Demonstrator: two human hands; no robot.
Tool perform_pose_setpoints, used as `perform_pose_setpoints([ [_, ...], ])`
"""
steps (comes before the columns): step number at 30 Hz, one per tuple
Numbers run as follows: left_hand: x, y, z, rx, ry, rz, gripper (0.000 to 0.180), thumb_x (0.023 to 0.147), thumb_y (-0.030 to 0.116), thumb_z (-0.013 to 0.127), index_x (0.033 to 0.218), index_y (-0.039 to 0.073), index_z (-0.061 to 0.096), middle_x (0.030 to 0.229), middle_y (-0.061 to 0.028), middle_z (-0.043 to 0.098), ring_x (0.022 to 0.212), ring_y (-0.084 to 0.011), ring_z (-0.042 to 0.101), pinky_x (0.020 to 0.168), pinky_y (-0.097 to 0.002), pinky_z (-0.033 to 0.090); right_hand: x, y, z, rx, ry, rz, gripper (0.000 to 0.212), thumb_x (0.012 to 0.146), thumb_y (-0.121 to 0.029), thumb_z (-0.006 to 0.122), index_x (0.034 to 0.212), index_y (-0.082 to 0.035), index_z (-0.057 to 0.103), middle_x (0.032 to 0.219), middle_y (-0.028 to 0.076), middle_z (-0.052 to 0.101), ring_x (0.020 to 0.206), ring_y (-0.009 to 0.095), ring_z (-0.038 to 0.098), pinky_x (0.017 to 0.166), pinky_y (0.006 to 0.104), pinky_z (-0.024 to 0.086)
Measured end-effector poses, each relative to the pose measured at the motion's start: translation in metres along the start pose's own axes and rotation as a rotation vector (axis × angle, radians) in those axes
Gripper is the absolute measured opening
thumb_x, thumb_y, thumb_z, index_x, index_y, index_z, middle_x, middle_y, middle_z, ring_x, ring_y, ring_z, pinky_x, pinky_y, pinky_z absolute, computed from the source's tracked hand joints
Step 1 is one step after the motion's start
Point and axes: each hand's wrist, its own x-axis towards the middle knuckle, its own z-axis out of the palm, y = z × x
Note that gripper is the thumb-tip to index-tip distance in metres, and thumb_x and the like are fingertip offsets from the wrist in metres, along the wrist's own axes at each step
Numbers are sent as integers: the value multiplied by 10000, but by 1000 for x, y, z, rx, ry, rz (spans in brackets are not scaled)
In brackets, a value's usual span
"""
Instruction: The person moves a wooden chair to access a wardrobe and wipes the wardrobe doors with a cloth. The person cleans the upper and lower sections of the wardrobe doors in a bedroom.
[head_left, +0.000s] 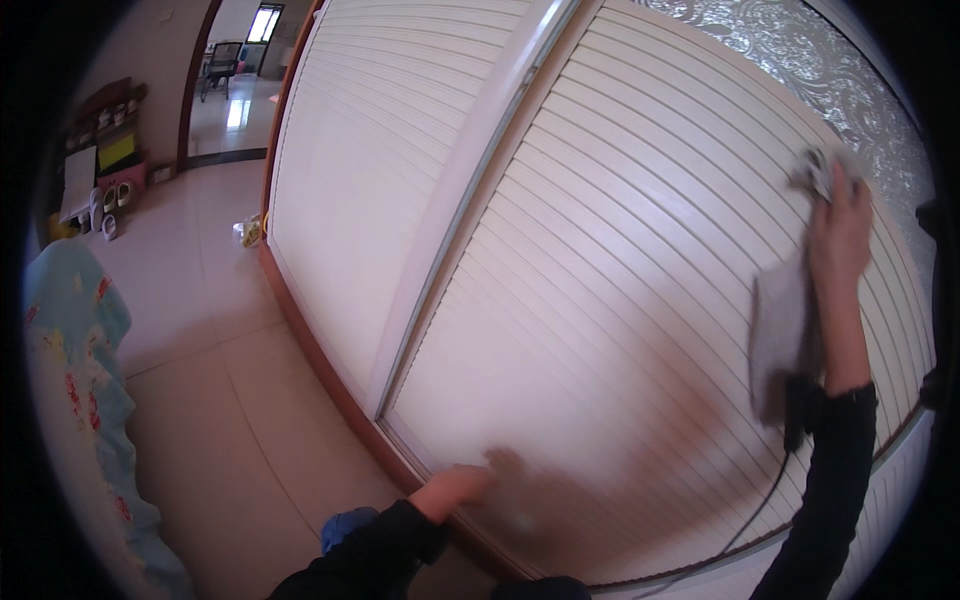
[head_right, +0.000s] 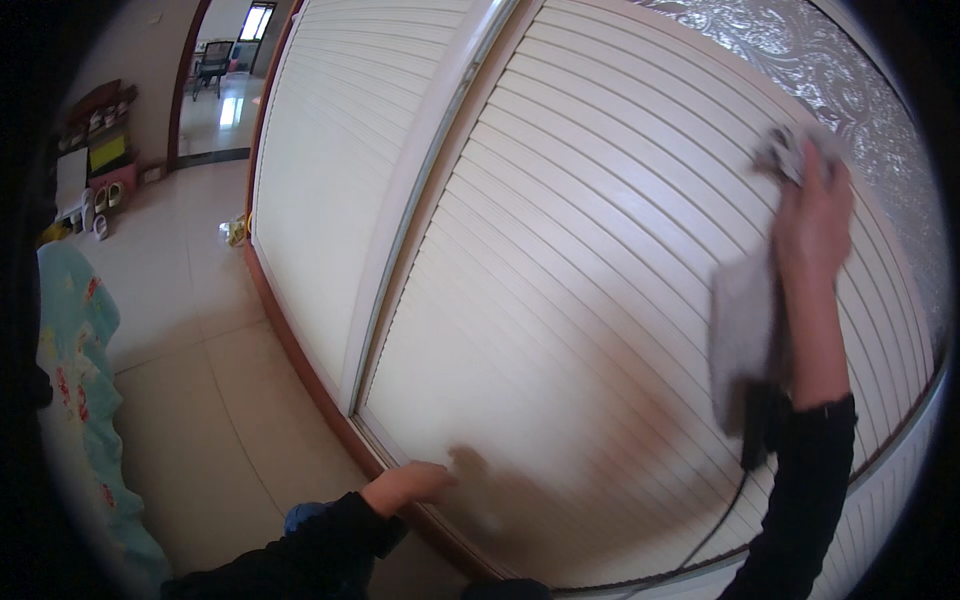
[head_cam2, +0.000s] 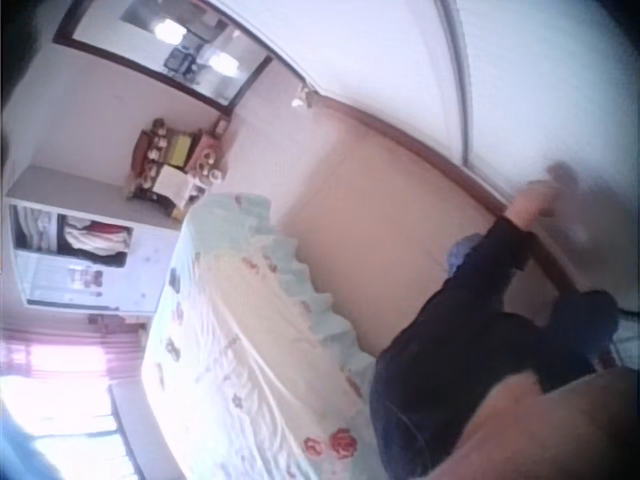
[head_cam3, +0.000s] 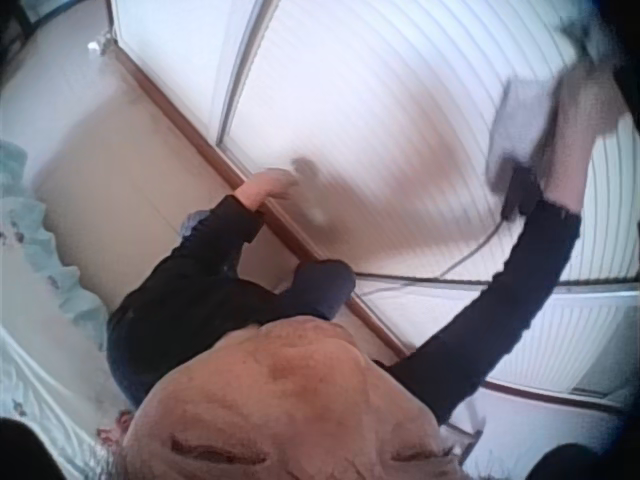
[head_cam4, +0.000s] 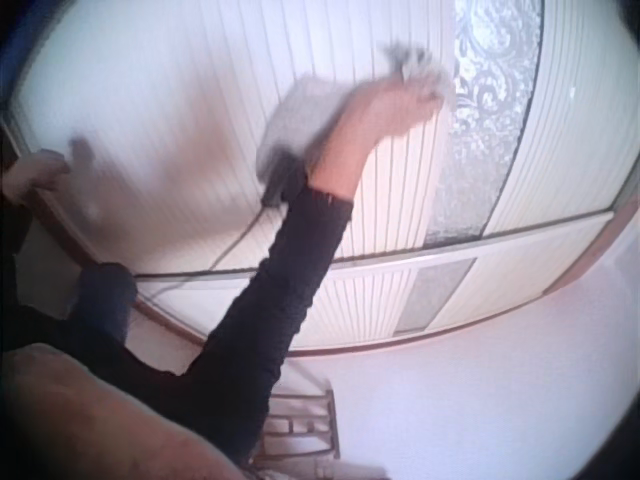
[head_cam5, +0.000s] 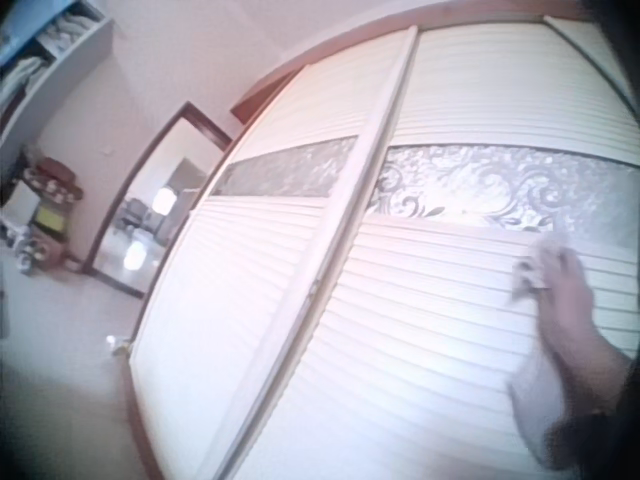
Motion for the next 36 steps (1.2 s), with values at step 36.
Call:
perform_pose_setpoints([
  [36, -50, -20, -50, 123, -51, -145, 404, 745, 254, 627, 1085, 43, 573, 1038, -162, 586, 1012, -325, 528, 851, -390, 434, -257, -130, -103, 636, -716, -208, 230, 764, -168, 548, 978, -127, 618, 1069, 87, 528, 788, 252, 516, 662, 372, 456],
])
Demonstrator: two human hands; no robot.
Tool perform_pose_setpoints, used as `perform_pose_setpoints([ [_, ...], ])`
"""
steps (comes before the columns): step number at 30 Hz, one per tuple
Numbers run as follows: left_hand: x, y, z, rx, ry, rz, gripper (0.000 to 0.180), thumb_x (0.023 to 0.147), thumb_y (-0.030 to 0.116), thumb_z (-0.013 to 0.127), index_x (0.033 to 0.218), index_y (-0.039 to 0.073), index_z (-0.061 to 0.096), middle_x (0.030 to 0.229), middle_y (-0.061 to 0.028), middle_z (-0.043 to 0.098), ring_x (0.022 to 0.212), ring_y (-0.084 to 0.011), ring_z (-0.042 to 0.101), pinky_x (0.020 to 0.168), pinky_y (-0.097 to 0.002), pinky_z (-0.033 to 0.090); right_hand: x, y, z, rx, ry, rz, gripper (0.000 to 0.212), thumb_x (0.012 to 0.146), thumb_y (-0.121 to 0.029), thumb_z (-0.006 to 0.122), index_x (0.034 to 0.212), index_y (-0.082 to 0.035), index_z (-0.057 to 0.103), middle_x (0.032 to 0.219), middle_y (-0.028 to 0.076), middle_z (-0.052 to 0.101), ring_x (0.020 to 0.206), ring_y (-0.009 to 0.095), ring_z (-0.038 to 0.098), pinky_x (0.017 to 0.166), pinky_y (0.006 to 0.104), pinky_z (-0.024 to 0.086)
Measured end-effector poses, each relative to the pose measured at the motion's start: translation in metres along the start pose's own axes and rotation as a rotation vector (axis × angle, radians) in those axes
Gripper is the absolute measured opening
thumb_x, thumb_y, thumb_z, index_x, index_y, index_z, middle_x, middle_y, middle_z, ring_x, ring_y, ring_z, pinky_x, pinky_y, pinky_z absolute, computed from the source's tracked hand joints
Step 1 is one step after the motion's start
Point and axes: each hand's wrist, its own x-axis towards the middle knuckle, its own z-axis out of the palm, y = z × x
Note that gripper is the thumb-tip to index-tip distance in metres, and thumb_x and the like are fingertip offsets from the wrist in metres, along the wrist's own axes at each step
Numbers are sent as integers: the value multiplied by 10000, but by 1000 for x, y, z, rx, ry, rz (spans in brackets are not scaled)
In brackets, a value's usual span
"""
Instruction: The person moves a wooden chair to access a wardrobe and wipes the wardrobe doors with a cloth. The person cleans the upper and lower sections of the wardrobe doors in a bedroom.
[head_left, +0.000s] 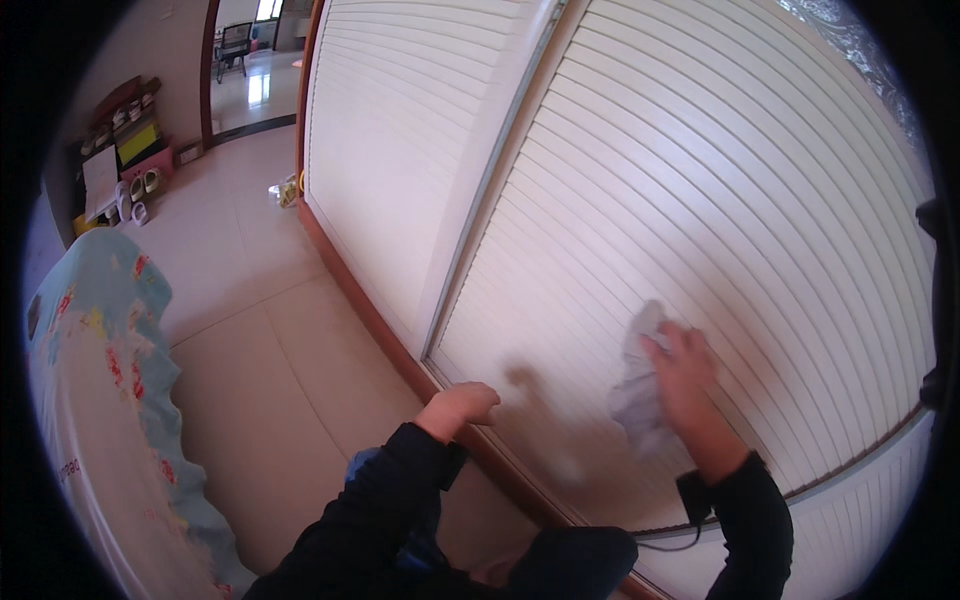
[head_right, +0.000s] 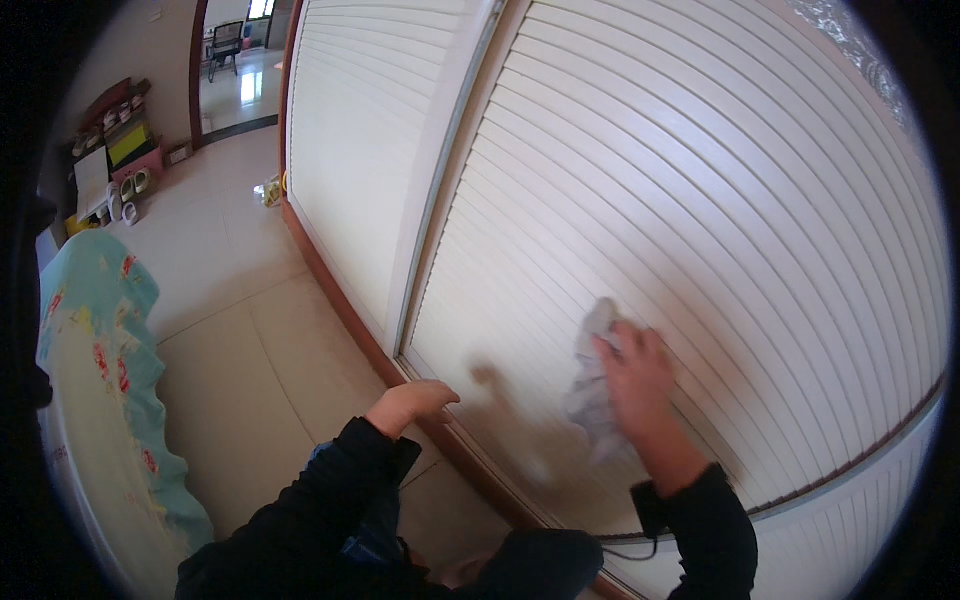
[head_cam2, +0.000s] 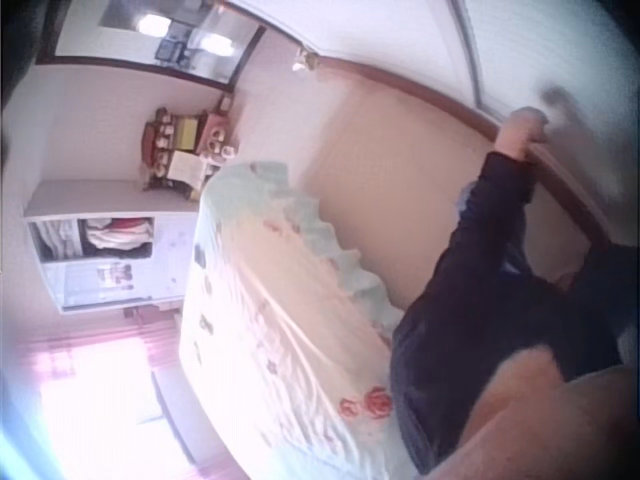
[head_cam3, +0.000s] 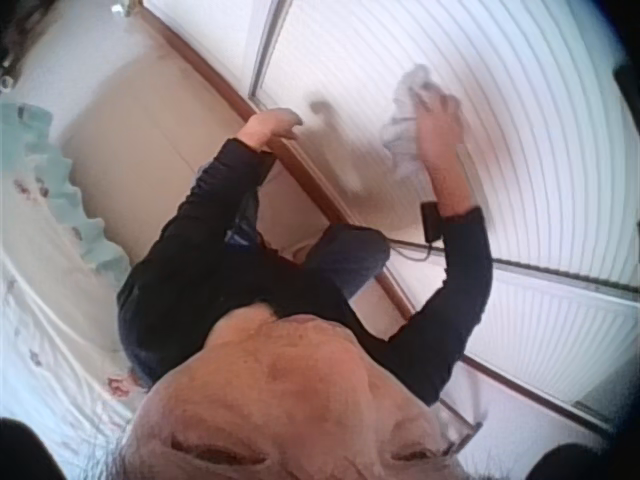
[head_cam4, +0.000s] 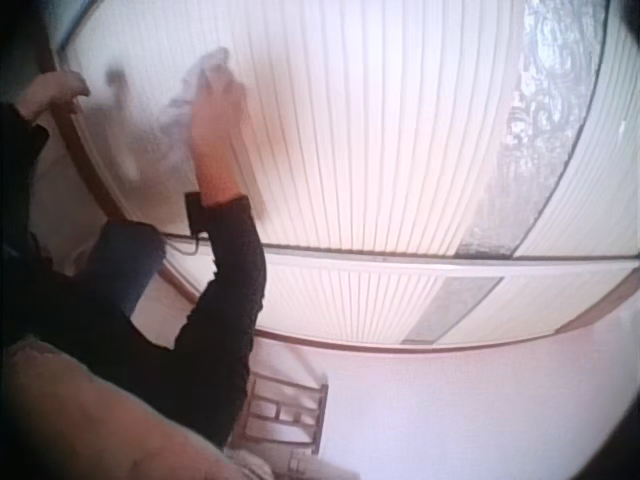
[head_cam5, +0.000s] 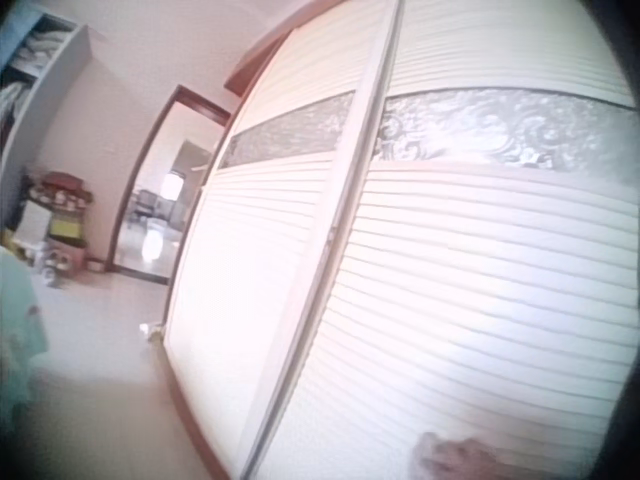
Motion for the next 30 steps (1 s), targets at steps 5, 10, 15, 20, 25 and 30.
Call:
perform_pose_setpoints([
  [5, 4, -4, 11, 43, -36, 2, 402, 736, 252, 634, 1077, 48, 578, 1034, -160, 589, 1015, -321, 529, 848, -391, 437, -26, 87, -96, -379, 300, -24, 495, 661, 58, 519, 1108, -139, 596, 1108, 151, 523, 965, 327, 509, 804, 397, 451],
  [10, 15, 6, 15, 73, -91, 12, 395, 733, 253, 637, 1071, 56, 581, 1033, -154, 590, 1007, -322, 535, 832, -393, 445, 5, 111, -128, -494, 456, 169, 625, 641, 104, 548, 1197, -181, 545, 1182, 159, 461, 1054, 326, 449, 866, 379, 416],
  [15, 22, 24, 14, 14, -80, 16, 384, 742, 220, 629, 1092, 73, 568, 1021, -152, 588, 988, -320, 544, 821, -397, 449, 84, 71, -83, -442, 517, 11, 542, 648, 66, 572, 1137, -169, 581, 1150, 104, 500, 988, 290, 485, 801, 364, 455],
  [20, 20, 21, 8, 12, -59, -7, 340, 757, 170, 597, 1083, 75, 566, 986, -153, 589, 965, -317, 551, 798, -404, 450, 162, -4, -10, -238, 464, -88, 427, 696, -30, 537, 1096, -173, 585, 1159, 57, 499, 898, 256, 492, 707, 324, 482],
  [25, 15, 13, 3, -1, -36, -24, 324, 763, 175, 572, 1066, 60, 568, 975, -155, 588, 962, -319, 550, 789, -399, 449, 198, -62, 44, -176, 423, -182, 340, 711, -78, 546, 1044, -121, 597, 1108, 47, 504, 880, 237, 480, 643, 311, 471],
  [30, 11, 6, -2, -41, -35, -46, 362, 764, 199, 579, 1095, 54, 559, 1014, -173, 577, 991, -323, 535, 825, -397, 434, 200, -97, 89, -218, 303, -243, 300, 719, -130, 558, 1013, -93, 602, 1091, 50, 491, 891, 238, 467, 655, 341, 446],
])
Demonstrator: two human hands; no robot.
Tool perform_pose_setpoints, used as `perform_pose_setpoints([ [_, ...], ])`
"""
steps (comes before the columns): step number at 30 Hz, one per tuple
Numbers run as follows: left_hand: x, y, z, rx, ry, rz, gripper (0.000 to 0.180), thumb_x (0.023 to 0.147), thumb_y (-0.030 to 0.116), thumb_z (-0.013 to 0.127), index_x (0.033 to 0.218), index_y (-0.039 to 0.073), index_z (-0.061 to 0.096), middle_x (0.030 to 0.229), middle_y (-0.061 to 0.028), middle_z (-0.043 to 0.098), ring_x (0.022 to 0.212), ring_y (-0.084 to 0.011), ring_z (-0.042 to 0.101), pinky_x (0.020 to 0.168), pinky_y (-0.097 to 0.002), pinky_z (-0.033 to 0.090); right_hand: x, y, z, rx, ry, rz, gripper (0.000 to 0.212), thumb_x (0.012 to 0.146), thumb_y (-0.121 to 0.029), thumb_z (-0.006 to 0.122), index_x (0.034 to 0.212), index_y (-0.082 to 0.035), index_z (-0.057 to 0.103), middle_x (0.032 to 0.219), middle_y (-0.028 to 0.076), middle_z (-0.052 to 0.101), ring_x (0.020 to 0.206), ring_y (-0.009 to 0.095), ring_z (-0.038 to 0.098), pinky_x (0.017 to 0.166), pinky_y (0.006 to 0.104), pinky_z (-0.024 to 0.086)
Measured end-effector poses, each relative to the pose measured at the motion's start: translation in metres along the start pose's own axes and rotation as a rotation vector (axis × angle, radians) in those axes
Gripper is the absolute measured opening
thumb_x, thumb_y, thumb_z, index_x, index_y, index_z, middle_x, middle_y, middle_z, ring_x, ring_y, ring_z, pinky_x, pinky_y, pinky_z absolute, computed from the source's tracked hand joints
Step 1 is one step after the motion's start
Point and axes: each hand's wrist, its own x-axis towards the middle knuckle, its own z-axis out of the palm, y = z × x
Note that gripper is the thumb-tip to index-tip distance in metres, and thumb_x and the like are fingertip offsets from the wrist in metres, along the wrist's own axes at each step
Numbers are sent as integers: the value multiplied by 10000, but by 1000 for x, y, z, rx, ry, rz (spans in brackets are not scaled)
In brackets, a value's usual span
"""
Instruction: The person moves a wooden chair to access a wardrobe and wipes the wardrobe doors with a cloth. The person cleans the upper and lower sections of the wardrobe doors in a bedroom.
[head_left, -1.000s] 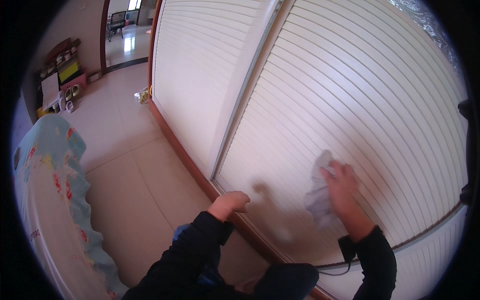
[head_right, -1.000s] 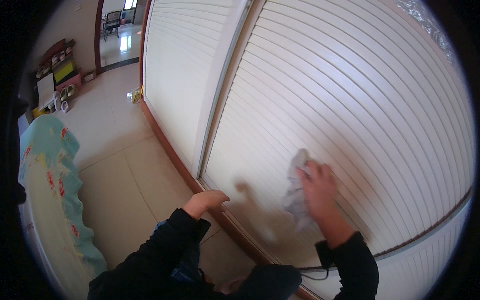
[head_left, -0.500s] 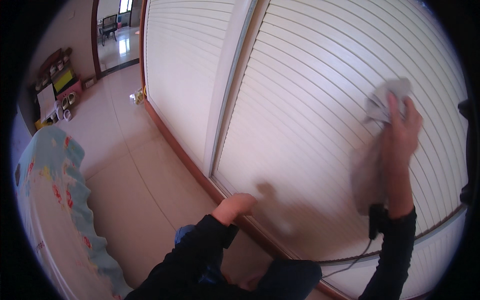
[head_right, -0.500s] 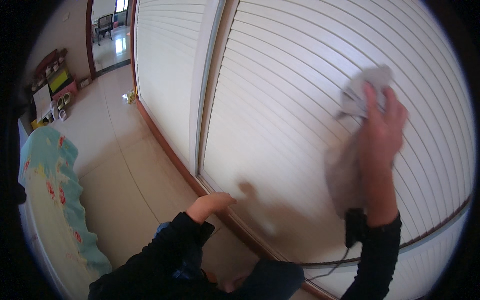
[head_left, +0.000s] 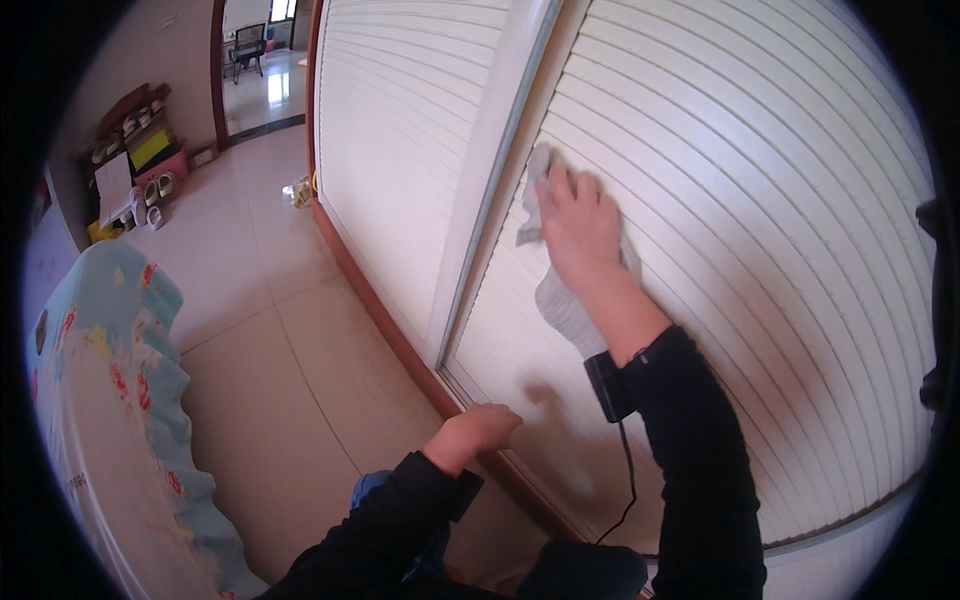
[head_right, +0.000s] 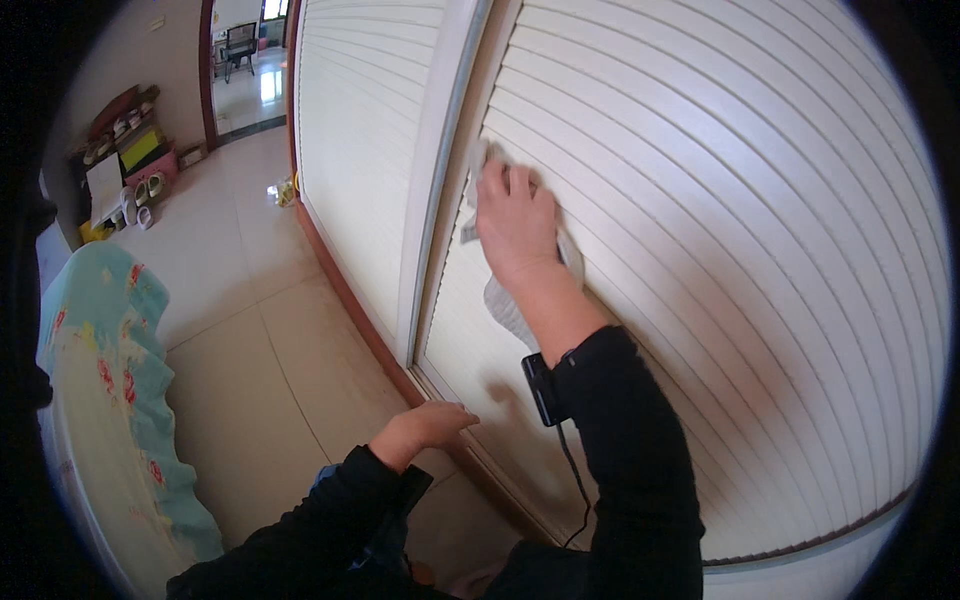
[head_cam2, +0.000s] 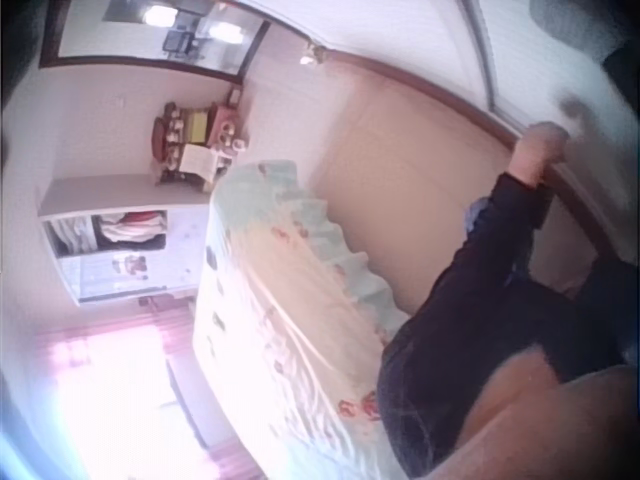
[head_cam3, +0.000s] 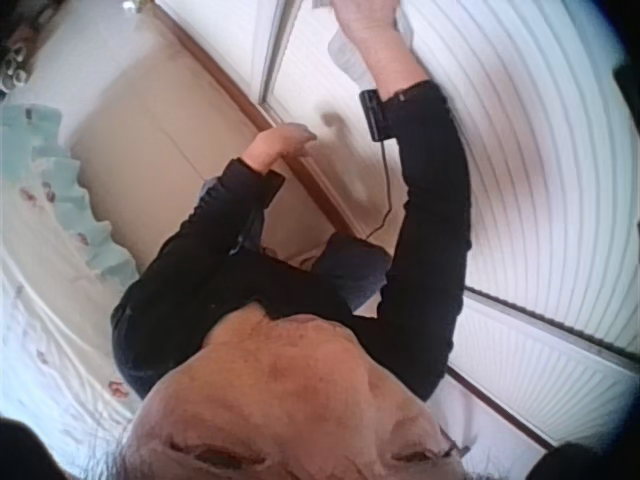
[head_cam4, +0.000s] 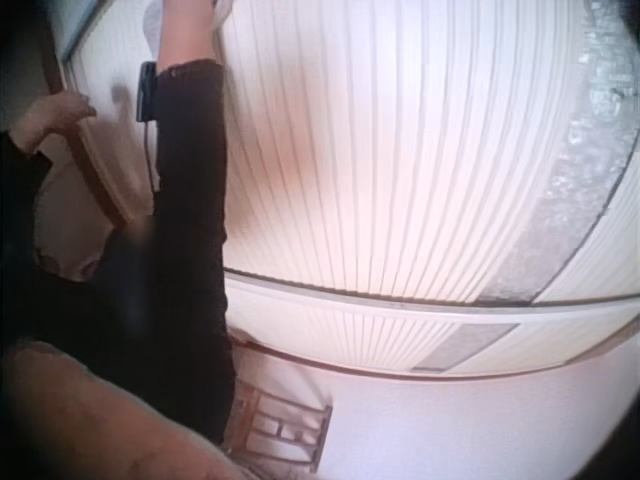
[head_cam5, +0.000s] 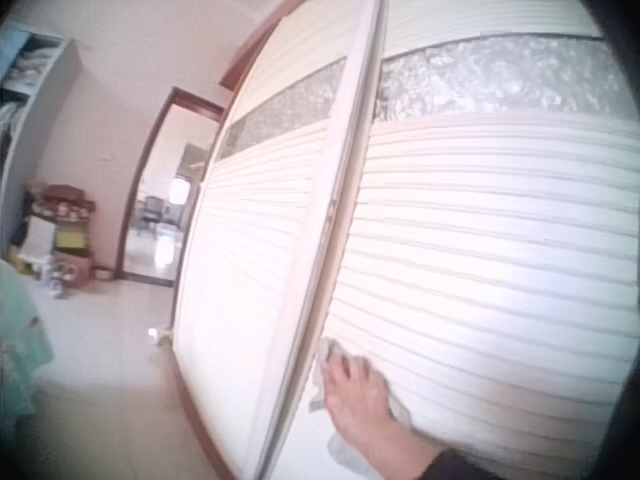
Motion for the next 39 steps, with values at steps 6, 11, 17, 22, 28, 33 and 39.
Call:
perform_pose_setpoints([
  [6, -3, -15, 8, -49, 72, 90, 424, 764, 250, 607, 1132, 48, 543, 1050, -177, 571, 1031, -332, 511, 866, -390, 413, -72, -20, -8, 115, -213, -169, 313, 708, -161, 537, 1006, -97, 611, 1131, 63, 481, 948, 256, 451, 668, 349, 411],
  [11, 3, -23, 26, -4, 126, 179, 455, 764, 269, 611, 1159, 56, 537, 1074, -173, 574, 1033, -323, 516, 879, -389, 411, -156, 8, -68, 241, -291, -139, 285, 708, -156, 534, 974, -110, 626, 1106, 29, 502, 934, 243, 453, 659, 344, 406],
  [17, 9, -13, 32, 9, 17, 172, 445, 768, 262, 614, 1159, 62, 540, 1111, -152, 569, 1048, -311, 514, 888, -383, 414, -214, 100, -160, 79, -126, 114, 270, 681, -136, 579, 942, -127, 646, 1036, 40, 529, 867, 255, 490, 706, 355, 435],
  [22, 7, 7, 29, 37, -44, 170, 394, 793, 236, 581, 1158, 90, 547, 1099, -143, 575, 1049, -301, 518, 881, -380, 420, -252, 202, -242, -295, -7, 363, 507, 612, 18, 551, 1082, -159, 618, 1078, 128, 516, 1004, 314, 483, 850, 406, 415],
  [28, 26, 17, 40, 193, -186, 112, 385, 795, 229, 573, 1156, 98, 547, 1079, -148, 583, 1031, -303, 534, 864, -388, 429, -277, 252, -281, -350, 362, 795, 602, 688, 65, 478, 1251, -146, 494, 1217, 237, 400, 1111, 364, 383, 946, 394, 319],
  [33, 47, 27, 50, 160, -201, 192, 423, 775, 260, 595, 1158, 90, 543, 1051, -161, 596, 987, -328, 552, 850, -403, 432, -224, 219, -213, -365, 357, 592, 564, 636, 50, 507, 1177, -101, 553, 1125, 235, 469, 1027, 368, 460, 878, 431, 379],
  [39, 62, 23, 63, 659, 159, 566, 414, 792, 284, 574, 1161, 101, 543, 1095, -168, 573, 1015, -327, 535, 863, -402, 423, -116, 136, -133, -88, 226, 350, 232, 695, -157, 526, 911, -99, 586, 1041, 95, 502, 830, 240, 473, 613, 386, 384],
])
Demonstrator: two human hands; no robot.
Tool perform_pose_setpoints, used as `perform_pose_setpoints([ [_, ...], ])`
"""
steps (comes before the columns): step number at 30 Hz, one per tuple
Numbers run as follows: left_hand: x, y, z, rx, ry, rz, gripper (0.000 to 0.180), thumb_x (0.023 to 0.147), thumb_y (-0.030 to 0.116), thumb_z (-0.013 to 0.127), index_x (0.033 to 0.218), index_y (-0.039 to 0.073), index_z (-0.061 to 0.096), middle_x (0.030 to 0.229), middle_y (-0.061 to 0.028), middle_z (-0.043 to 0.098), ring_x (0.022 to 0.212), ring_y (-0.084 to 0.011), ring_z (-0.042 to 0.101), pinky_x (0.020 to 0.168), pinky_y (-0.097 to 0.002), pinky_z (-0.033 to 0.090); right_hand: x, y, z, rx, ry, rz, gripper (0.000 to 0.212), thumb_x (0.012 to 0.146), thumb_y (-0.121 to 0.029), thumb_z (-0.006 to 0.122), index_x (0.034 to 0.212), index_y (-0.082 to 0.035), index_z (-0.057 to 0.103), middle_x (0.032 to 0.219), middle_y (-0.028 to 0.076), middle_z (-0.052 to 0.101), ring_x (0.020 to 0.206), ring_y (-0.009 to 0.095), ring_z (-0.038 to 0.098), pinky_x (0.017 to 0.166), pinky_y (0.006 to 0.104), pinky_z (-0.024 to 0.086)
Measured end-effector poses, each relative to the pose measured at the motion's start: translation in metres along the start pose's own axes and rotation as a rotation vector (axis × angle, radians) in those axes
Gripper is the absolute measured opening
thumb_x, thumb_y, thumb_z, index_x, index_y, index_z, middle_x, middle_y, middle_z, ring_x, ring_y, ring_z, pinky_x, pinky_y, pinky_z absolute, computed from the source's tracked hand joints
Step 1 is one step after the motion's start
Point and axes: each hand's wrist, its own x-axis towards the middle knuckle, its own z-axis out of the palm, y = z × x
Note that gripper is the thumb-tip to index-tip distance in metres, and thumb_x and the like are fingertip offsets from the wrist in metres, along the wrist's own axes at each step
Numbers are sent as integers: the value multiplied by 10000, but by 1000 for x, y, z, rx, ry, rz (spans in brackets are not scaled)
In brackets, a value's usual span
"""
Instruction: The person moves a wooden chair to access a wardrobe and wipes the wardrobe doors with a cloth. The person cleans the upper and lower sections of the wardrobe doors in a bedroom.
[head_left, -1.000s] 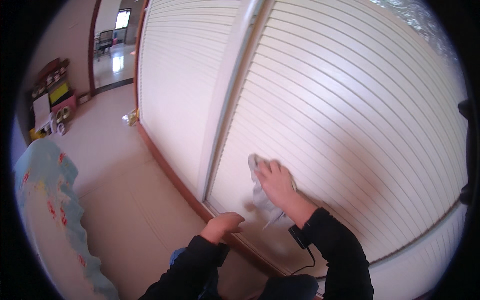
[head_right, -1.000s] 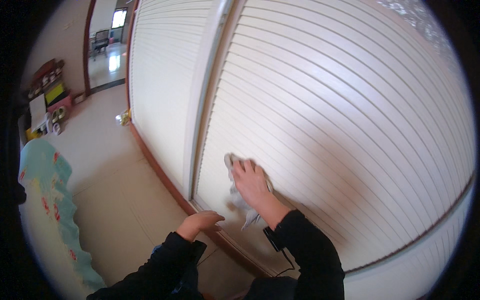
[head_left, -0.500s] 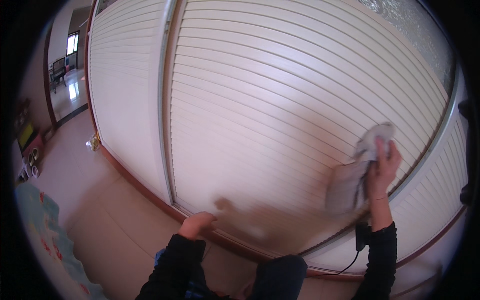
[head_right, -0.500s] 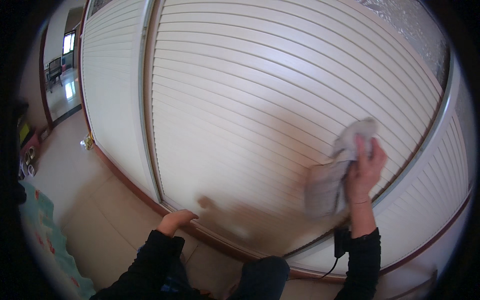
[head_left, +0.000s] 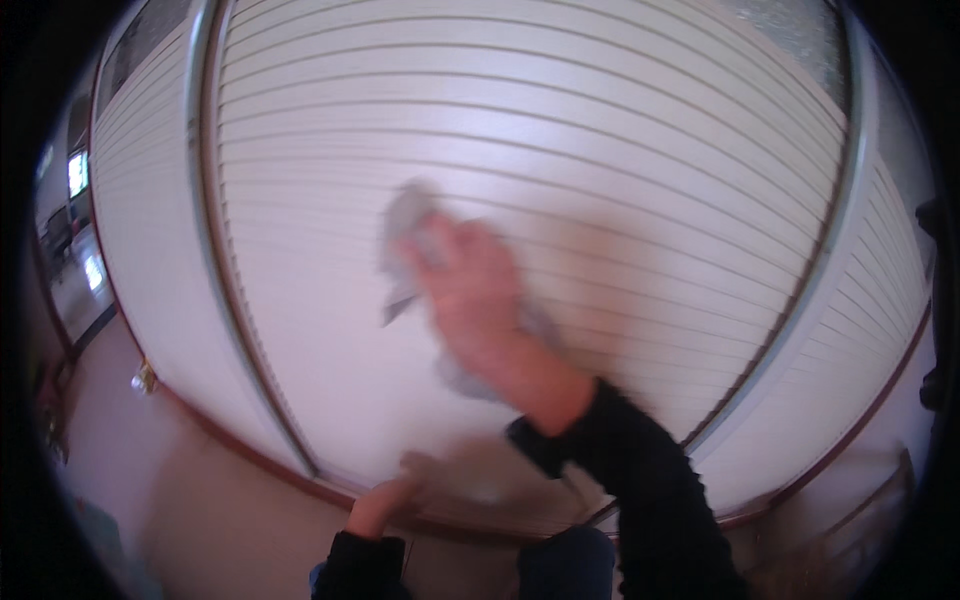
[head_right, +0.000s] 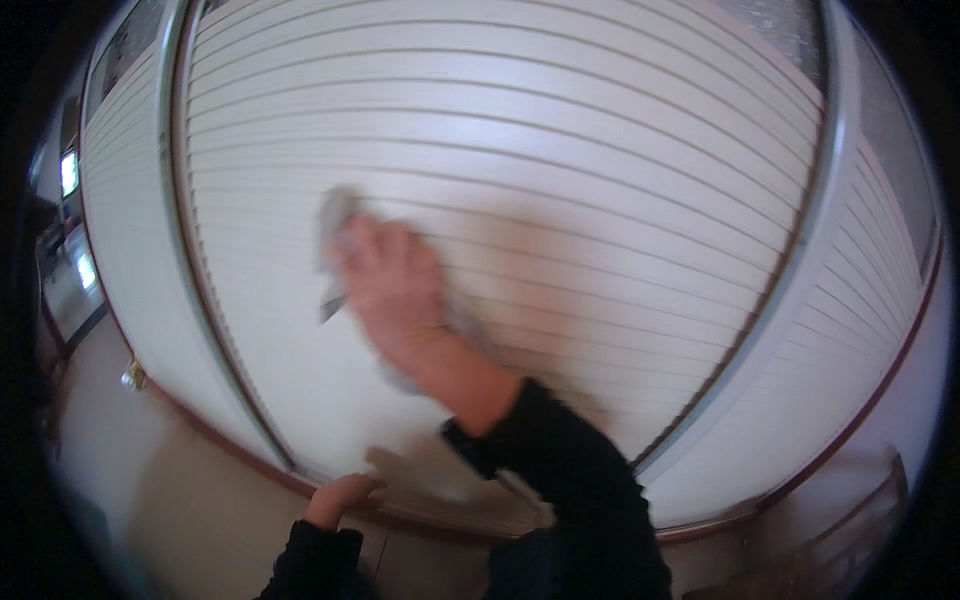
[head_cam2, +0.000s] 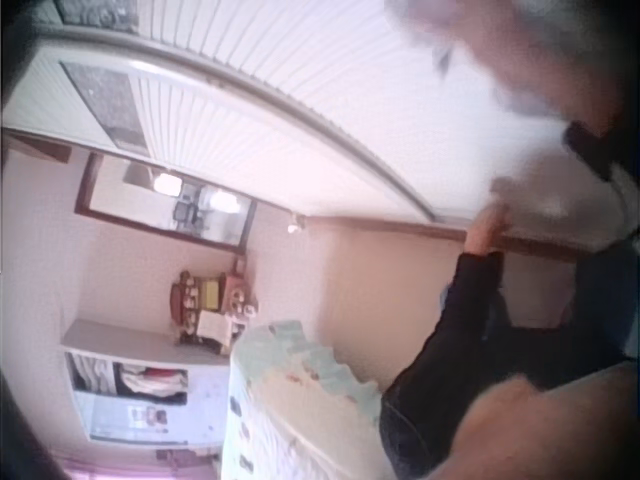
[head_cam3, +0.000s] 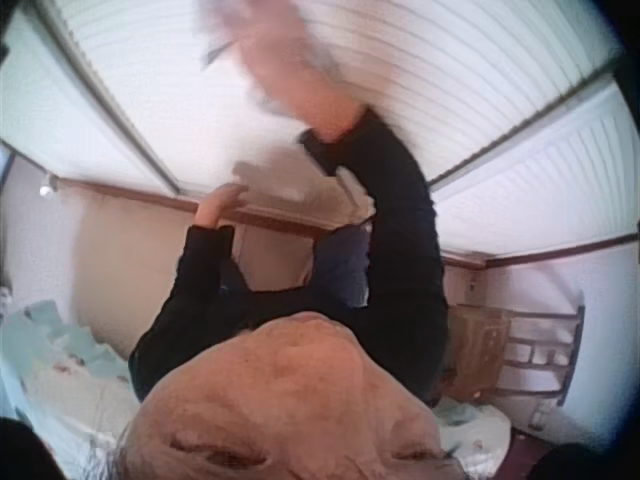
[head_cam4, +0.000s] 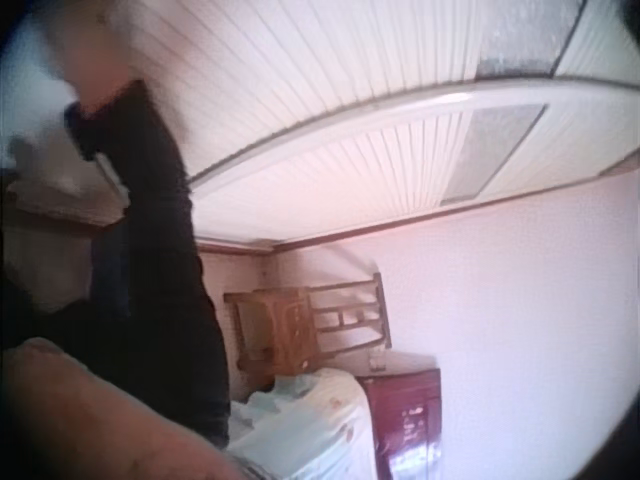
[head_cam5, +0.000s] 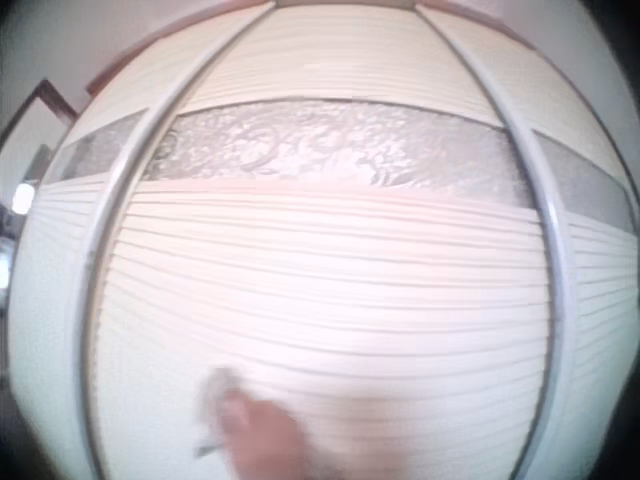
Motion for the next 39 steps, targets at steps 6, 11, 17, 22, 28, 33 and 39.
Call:
perform_pose_setpoints([
  [6, 1, -19, 35, -628, -249, -144, 439, 814, 332, 566, 1172, 79, 536, 1114, -172, 566, 1041, -329, 522, 889, -397, 408, -10, -11, -11, 176, -122, -108, 310, 690, -149, 533, 991, -128, 602, 1088, 36, 469, 948, 227, 432, 715, 362, 355],
  [11, 0, -13, 27, -699, -278, -110, 423, 790, 337, 610, 1115, 71, 566, 1098, -155, 574, 1037, -310, 524, 884, -378, 416, -63, 76, -84, -26, -51, 51, 429, 632, -146, 584, 1060, -138, 605, 1073, 78, 498, 940, 259, 478, 766, 391, 384],
  [17, -18, 6, 10, -635, -268, -177, 418, 769, 349, 626, 1093, 89, 583, 1112, -137, 569, 1055, -294, 514, 892, -363, 414, -63, 196, -183, -493, 55, 114, 540, 636, 3, 545, 1148, -170, 556, 1113, 122, 497, 925, 317, 472, 724, 412, 365],
  [22, -7, 1, 41, -561, -456, -163, 424, 783, 341, 604, 1130, 100, 567, 1136, -141, 559, 1076, -292, 505, 902, -361, 409, -54, 235, -197, -535, 118, 347, 536, 717, 27, 525, 1241, 2, 412, 1138, 305, 413, 950, 422, 426, 847, 460, 372],
  [28, 10, 4, 40, -618, -481, -114, 437, 772, 330, 606, 1142, 103, 563, 1136, -147, 562, 1074, -303, 511, 913, -372, 401, -166, 170, -182, -442, -77, 506, 637, 687, 18, 561, 1277, 58, 325, 1178, 332, 356, 1022, 469, 400, 914, 499, 328],
  [33, -5, 1, 28, -606, -413, -130, 407, 798, 259, 578, 1178, 116, 544, 1143, -150, 561, 1072, -315, 512, 906, -389, 404, -239, 105, -171, -327, -212, 737, 667, 691, -15, 557, 1298, 67, 293, 1234, 359, 287, 1082, 497, 339, 939, 535, 279],
  [39, -18, 3, 34, -637, -410, -190, 411, 790, 253, 583, 1169, 99, 548, 1153, -144, 555, 1093, -292, 500, 916, -370, 397, -245, 99, -157, -231, -175, 880, 735, 708, -57, 521, 1360, 50, 200, 1313, 365, 210, 1208, 486, 228, 1026, 503, 156],
])
